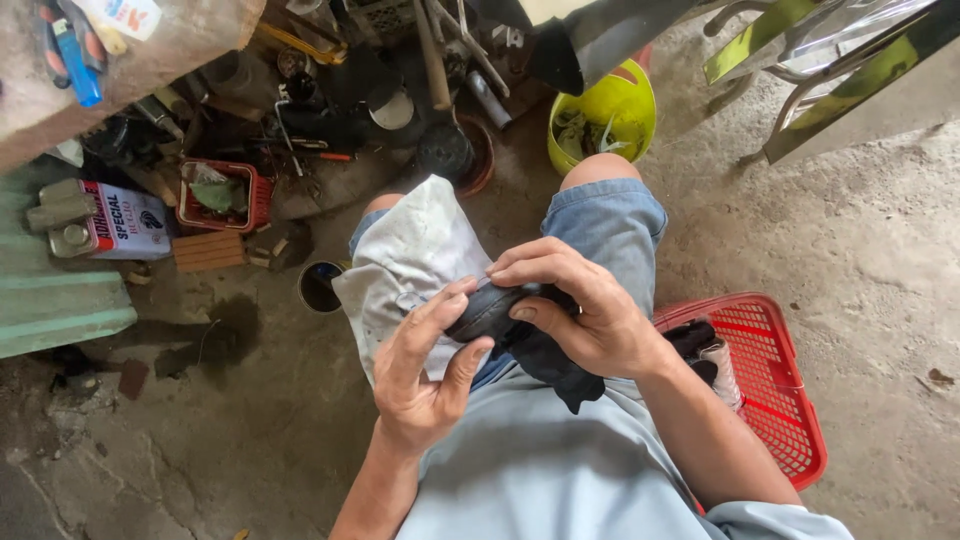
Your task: Applying adhesive to a detached sneaker sole and pressing it back onto the shoe upper to repair it.
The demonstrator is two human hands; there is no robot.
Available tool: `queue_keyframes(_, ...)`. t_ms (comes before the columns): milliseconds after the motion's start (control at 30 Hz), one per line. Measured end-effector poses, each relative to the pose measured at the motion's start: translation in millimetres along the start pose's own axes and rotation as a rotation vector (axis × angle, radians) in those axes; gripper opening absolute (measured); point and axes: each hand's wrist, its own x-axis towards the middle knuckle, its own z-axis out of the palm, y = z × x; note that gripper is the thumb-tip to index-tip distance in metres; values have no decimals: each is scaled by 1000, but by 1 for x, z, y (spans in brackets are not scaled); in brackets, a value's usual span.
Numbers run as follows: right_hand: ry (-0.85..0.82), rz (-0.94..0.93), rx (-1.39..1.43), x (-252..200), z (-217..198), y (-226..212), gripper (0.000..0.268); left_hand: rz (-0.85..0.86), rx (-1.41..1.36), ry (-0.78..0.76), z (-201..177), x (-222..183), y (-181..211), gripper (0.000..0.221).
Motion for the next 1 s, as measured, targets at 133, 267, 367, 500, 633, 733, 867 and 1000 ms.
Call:
queue_keyframes(133,-33,1,-15,-1,-7,-4,29,18,53,4,5,2,4,38)
queue_keyframes(267,-23,-101,-95,-1,-7,-6,27,76,128,13,9,6,8,37)
queue_keyframes(367,-13,-96,-100,-2,-7,-6,24,99,152,25,13,8,10,34)
queue_keyframes(500,-32,-120,-154,-5,-6,-5,22,129,174,43,16,7,12,33)
queue_keyframes(633,-12,-155,-162,-5,-3,-3,22,147,157,45,16,4,10,34)
queue_keyframes(733,3,-188,-192,-7,-2,-3,23,140,170,64,18,1,10,33)
queue_keyframes(867,7,-164,-211,-5,0,-7,24,111,160,71,17,1,9,33)
queue_keyframes(1000,-8,-132,-213,-1,-3,-15,28,59,116,31,15,4,13,36)
